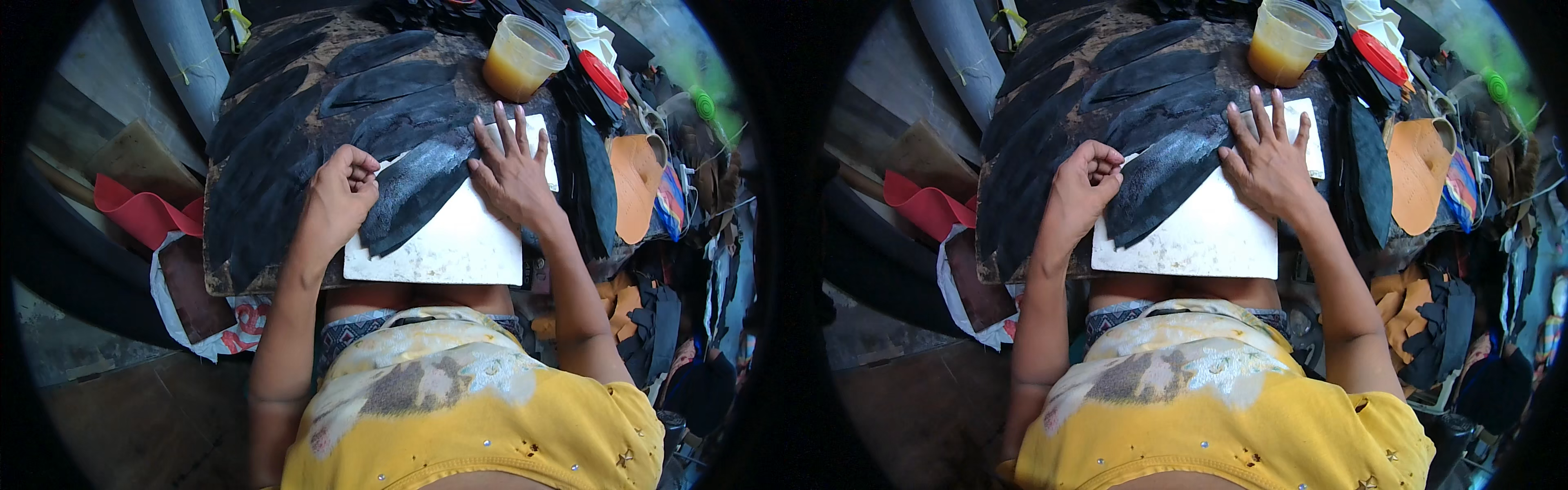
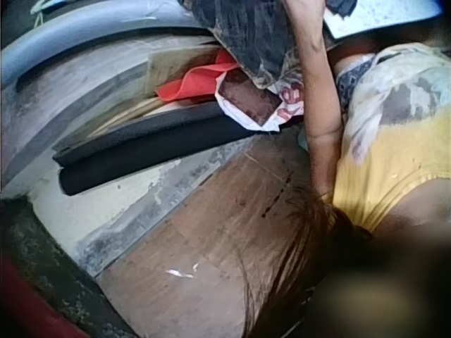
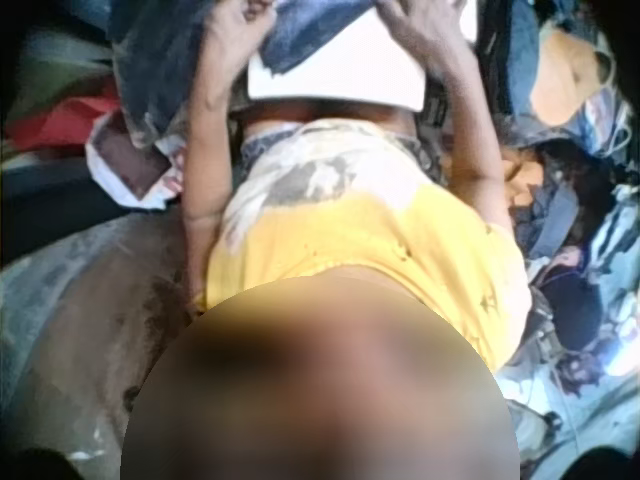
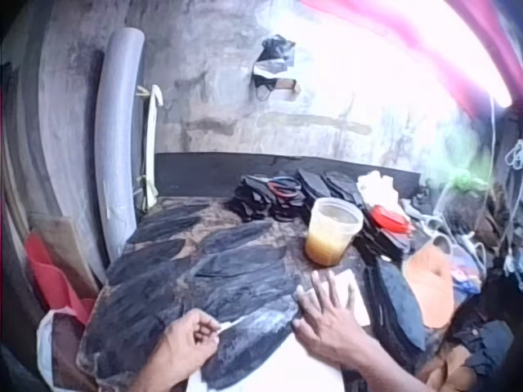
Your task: The person repeatedly rubs black leather pieces on a white board with both hands. They handle multiple pieces one at a time, turning them over and rubbing different areas. The person occasionally picks up a piece from the table and places it back down.
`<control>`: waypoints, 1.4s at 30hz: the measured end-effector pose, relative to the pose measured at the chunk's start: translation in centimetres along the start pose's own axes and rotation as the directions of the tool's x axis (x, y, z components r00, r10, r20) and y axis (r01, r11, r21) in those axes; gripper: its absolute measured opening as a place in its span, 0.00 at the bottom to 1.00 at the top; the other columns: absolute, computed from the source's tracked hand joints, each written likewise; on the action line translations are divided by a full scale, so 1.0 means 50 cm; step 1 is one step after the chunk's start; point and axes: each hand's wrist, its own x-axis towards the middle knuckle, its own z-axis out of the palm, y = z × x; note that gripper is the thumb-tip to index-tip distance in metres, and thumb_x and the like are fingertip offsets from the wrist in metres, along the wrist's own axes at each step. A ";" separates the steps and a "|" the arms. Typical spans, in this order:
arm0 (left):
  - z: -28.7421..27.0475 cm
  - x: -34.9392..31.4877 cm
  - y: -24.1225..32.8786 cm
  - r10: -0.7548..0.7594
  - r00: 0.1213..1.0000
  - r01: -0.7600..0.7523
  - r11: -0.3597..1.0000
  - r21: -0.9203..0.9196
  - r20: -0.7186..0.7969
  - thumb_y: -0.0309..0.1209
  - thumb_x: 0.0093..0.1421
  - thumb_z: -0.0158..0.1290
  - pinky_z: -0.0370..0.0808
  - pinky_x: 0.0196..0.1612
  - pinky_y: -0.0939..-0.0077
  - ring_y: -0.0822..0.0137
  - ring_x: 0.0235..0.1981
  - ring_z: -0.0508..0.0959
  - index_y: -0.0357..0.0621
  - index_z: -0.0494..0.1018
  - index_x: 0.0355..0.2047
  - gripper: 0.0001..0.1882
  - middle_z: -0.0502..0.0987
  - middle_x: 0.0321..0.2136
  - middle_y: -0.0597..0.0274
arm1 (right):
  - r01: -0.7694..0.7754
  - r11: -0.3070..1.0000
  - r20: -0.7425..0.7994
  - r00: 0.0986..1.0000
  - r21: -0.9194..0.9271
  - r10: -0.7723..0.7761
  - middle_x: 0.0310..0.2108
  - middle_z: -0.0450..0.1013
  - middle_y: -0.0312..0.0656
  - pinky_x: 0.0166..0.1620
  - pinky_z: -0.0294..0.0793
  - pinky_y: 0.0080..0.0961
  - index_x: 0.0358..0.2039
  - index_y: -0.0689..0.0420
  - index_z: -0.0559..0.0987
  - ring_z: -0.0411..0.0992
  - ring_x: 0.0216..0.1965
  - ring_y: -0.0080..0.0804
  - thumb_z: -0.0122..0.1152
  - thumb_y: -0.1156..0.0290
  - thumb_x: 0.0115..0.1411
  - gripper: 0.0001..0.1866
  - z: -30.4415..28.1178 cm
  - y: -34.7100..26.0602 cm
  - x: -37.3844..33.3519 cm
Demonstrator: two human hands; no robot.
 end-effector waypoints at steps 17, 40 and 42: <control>-0.014 -0.009 -0.008 -0.005 0.998 0.012 0.996 -0.091 0.070 0.19 0.56 0.53 0.74 0.42 0.79 0.74 0.34 0.76 0.35 0.72 0.43 0.13 0.76 0.32 0.62 | 0.097 0.989 -0.007 0.995 0.111 -0.097 0.74 0.38 0.35 0.66 0.19 0.68 0.65 0.16 0.61 0.28 0.74 0.45 0.29 0.34 0.65 0.28 0.024 0.060 0.049; -0.029 -0.003 -0.018 0.019 0.984 0.004 0.991 -0.131 0.177 0.16 0.57 0.52 0.71 0.48 0.82 0.77 0.40 0.75 0.35 0.73 0.46 0.15 0.76 0.36 0.65 | 0.299 0.941 -0.155 0.949 0.157 -0.275 0.74 0.37 0.49 0.63 0.24 0.75 0.65 0.52 0.67 0.29 0.73 0.58 0.41 0.49 0.66 0.31 -0.053 -0.113 -0.124; -0.029 -0.002 -0.017 0.019 0.984 -0.001 0.995 -0.105 0.178 0.17 0.57 0.52 0.71 0.48 0.82 0.77 0.40 0.75 0.35 0.73 0.47 0.16 0.76 0.36 0.65 | 0.067 0.996 -0.098 0.993 0.067 -0.060 0.74 0.37 0.45 0.64 0.21 0.72 0.67 0.45 0.64 0.27 0.74 0.54 0.38 0.47 0.67 0.31 -0.031 -0.061 -0.072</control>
